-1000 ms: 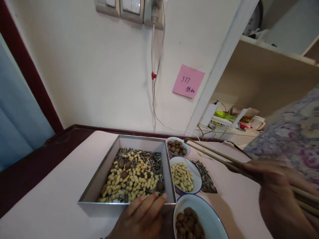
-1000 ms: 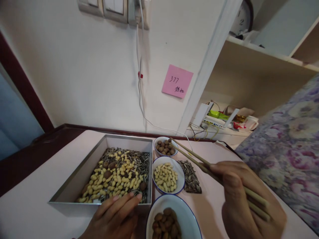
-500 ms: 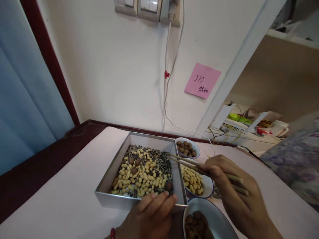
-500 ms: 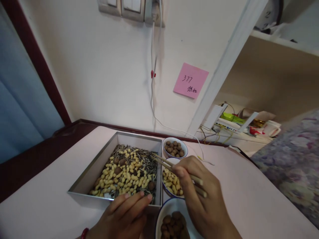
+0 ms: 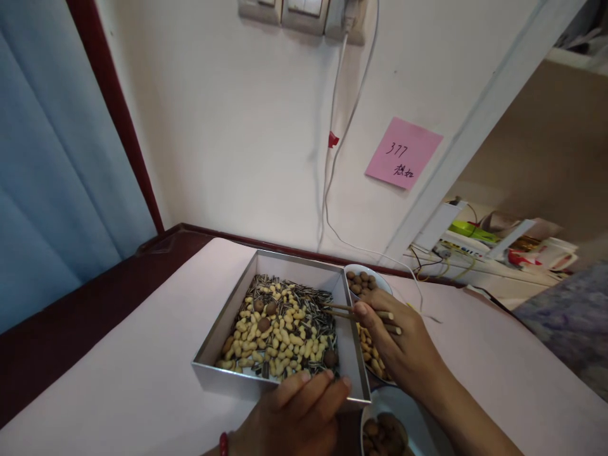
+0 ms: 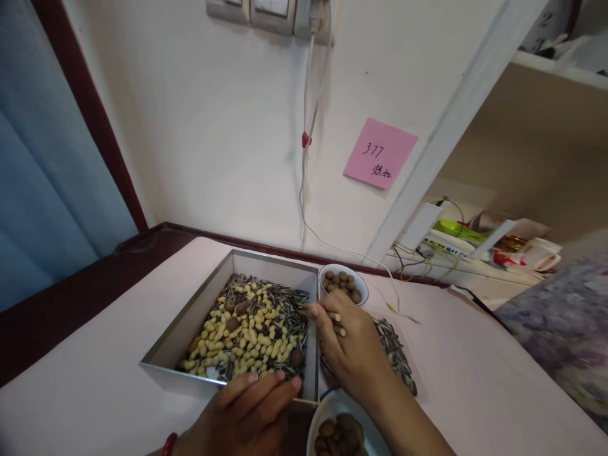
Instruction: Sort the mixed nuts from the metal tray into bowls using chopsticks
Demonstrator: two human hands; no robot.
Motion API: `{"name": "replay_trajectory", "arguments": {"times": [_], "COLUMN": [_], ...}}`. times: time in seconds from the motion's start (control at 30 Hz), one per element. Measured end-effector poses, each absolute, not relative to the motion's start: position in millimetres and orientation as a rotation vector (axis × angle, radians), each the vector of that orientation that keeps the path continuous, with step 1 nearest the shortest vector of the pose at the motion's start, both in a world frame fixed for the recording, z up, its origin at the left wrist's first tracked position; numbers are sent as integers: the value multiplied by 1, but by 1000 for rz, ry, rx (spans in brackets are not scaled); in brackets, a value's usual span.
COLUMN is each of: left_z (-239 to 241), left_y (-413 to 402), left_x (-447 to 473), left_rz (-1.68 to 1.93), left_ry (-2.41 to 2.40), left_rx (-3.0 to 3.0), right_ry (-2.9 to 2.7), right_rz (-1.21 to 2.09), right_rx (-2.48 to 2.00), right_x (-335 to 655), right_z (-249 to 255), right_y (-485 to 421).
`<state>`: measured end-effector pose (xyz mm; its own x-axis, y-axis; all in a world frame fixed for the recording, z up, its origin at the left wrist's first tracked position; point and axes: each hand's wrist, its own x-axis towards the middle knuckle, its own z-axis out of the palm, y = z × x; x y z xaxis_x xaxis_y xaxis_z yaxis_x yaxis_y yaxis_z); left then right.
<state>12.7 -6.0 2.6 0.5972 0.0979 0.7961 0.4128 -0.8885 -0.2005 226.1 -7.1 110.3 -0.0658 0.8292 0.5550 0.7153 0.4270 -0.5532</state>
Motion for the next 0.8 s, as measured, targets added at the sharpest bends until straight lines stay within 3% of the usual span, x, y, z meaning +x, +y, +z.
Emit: {"name": "replay_trajectory", "arguments": {"times": [0.5, 0.8], "left_z": [-4, -1], "left_y": [0, -10], "left_x": [15, 12], "left_rz": [-1281, -1170], "left_ry": [-326, -439], "left_rx": [-2367, -2465], "right_ry": [-1810, -1817], "right_rz": [125, -41], "right_rx": [-1292, -1221], "right_x": [226, 232], "right_z": [110, 137], "right_y": [-14, -56]}}
